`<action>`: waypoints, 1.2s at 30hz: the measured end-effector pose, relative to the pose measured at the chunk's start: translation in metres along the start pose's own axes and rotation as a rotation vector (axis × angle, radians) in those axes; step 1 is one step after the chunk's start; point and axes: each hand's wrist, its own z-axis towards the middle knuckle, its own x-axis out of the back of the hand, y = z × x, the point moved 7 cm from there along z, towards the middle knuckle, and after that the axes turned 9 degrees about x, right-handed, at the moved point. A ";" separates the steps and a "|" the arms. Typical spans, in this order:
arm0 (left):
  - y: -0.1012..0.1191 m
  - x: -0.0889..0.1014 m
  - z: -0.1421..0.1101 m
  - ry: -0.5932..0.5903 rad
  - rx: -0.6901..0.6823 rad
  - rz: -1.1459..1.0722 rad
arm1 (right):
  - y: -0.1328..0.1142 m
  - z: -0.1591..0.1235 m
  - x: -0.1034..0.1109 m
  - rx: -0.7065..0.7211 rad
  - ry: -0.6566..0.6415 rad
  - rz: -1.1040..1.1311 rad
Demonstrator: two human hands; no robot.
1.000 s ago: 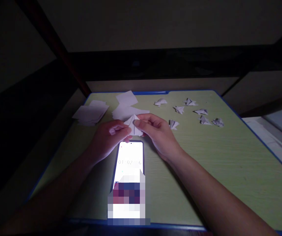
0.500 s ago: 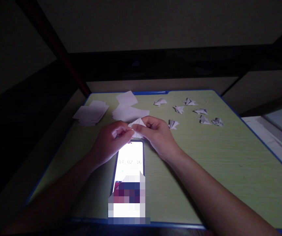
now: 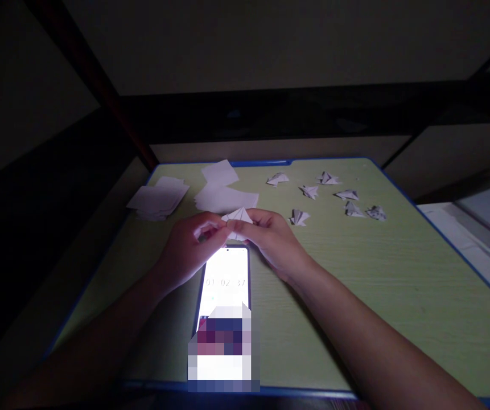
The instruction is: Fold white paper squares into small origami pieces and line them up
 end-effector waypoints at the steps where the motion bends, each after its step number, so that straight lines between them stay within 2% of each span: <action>1: 0.001 0.000 0.000 -0.005 -0.003 0.005 | 0.000 0.000 0.000 0.002 0.007 -0.003; 7: 0.003 0.002 0.000 0.002 0.001 0.000 | -0.002 0.000 0.006 0.044 0.083 -0.062; 17: -0.004 -0.002 0.001 -0.072 0.090 -0.111 | -0.005 -0.001 0.009 0.098 0.086 -0.084; 20: -0.006 -0.002 0.002 -0.057 0.089 -0.156 | -0.006 -0.001 0.012 0.108 0.108 -0.087; 25: -0.006 0.000 0.002 -0.035 0.085 -0.100 | -0.005 0.000 0.014 0.092 0.143 -0.074; 36: -0.003 -0.001 0.001 -0.019 0.062 -0.092 | -0.004 0.000 0.009 0.085 0.117 -0.042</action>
